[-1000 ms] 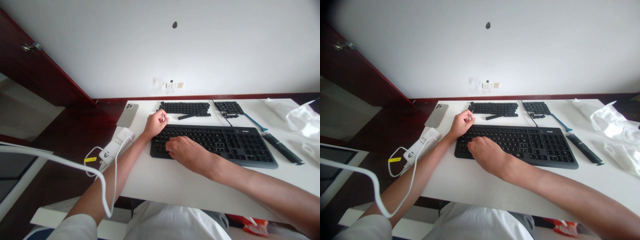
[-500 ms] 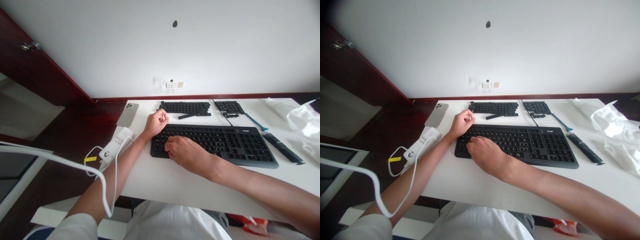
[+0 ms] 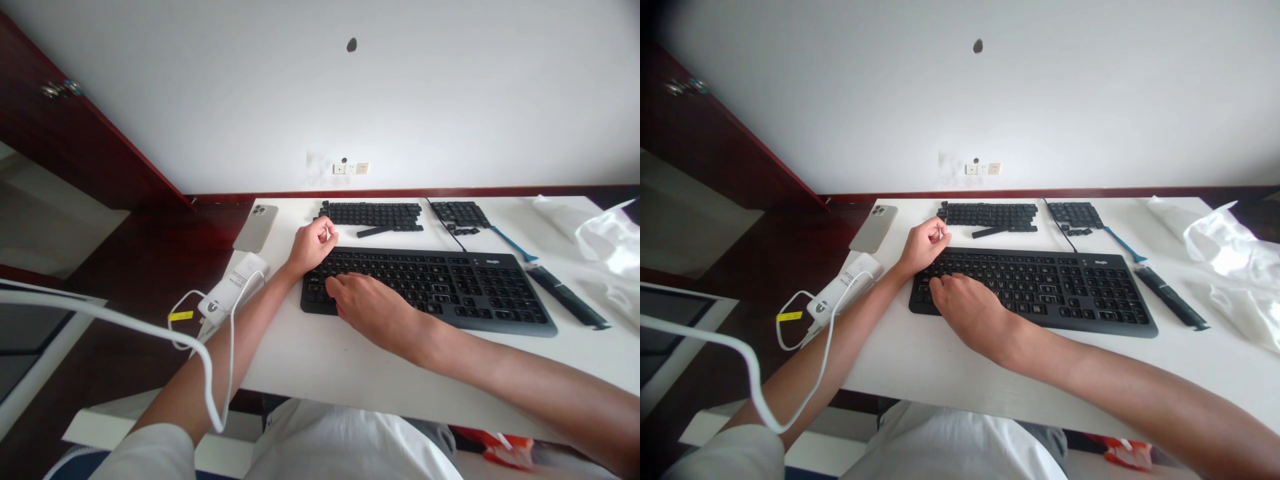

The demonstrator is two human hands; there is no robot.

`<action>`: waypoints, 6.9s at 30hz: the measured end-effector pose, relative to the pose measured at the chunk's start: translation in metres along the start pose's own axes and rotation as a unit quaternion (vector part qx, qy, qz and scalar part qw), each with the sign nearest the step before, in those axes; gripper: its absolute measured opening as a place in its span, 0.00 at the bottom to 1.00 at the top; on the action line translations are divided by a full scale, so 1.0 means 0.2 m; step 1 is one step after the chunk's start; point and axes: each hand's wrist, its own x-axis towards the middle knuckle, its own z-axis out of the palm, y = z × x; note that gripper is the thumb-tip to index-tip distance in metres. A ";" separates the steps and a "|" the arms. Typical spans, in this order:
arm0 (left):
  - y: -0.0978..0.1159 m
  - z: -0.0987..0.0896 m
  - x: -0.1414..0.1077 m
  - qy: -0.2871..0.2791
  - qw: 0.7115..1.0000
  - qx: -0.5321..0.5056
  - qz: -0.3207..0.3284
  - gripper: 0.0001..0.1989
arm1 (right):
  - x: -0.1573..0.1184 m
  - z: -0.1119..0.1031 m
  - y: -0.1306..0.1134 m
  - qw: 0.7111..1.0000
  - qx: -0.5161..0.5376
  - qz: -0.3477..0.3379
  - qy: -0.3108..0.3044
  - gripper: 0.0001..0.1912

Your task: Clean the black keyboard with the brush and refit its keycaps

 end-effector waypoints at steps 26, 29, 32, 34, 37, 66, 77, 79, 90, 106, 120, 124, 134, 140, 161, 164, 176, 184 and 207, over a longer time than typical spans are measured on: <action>0.01 0.00 0.00 -0.003 1.000 0.001 -0.010 0.06 | -0.05 0.10 0.19 0.965 0.257 -0.019 0.042 0.08; 0.01 0.00 0.00 0.001 1.000 -0.002 -0.007 0.06 | -0.06 0.11 0.20 0.962 0.263 -0.042 0.060 0.08; 0.00 0.00 0.00 0.004 1.000 -0.005 0.007 0.06 | -0.06 0.12 0.22 0.959 0.264 -0.058 0.081 0.09; 0.00 0.00 0.00 0.005 1.000 -0.003 0.009 0.06 | -0.07 0.12 0.23 0.956 0.271 -0.068 0.093 0.10; 0.00 0.00 0.00 0.005 1.000 0.003 0.003 0.06 | -0.06 0.11 0.25 0.949 0.291 -0.086 0.083 0.10; 0.00 0.00 0.00 0.003 1.000 0.005 0.009 0.06 | -0.08 0.14 0.18 0.962 0.233 -0.061 0.124 0.07; 0.01 -0.01 0.00 -0.003 1.000 0.007 0.003 0.06 | -0.11 0.15 0.15 0.971 0.197 -0.059 0.126 0.09; 0.01 -0.01 0.00 -0.003 1.000 0.008 0.001 0.06 | -0.11 0.14 0.15 0.973 0.186 -0.064 0.123 0.10; 0.01 0.00 0.00 0.004 1.000 0.000 -0.001 0.07 | -0.17 0.10 0.03 0.992 -0.015 -0.082 0.091 0.09; 0.01 0.00 0.00 0.001 1.000 -0.004 -0.008 0.07 | -0.16 0.11 0.01 0.997 0.009 -0.047 0.060 0.10; 0.02 0.00 0.01 0.000 1.000 -0.001 -0.019 0.07 | -0.05 -0.07 0.52 0.985 0.024 0.102 0.136 0.14; 0.02 -0.01 0.00 -0.004 1.000 -0.006 -0.012 0.07 | -0.05 -0.04 0.65 0.980 -0.014 0.158 0.118 0.16; 0.02 -0.01 0.00 -0.006 1.000 -0.008 -0.015 0.08 | -0.01 0.08 0.70 0.980 0.008 0.173 0.099 0.18; 0.01 0.00 0.00 -0.002 1.000 -0.010 -0.013 0.08 | 0.00 0.10 0.74 0.985 0.064 0.096 0.128 0.14; 0.01 0.00 0.00 0.004 1.000 0.003 -0.015 0.07 | -0.09 -0.17 0.64 0.944 0.312 0.107 0.016 0.15; 0.01 0.00 0.00 0.004 1.000 0.009 -0.017 0.07 | -0.12 -0.21 0.58 0.900 0.420 0.071 -0.096 0.15; 0.01 0.00 0.01 0.014 1.000 0.014 -0.007 0.06 | -0.11 -0.20 0.40 0.926 0.333 0.081 -0.158 0.11; 0.01 0.00 0.01 0.009 1.000 0.016 -0.007 0.06 | -0.11 -0.17 0.34 0.950 0.257 0.080 -0.159 0.11; 0.02 -0.01 0.00 0.000 1.000 0.011 -0.011 0.06 | -0.20 -0.05 0.19 0.997 0.045 0.033 -0.052 0.14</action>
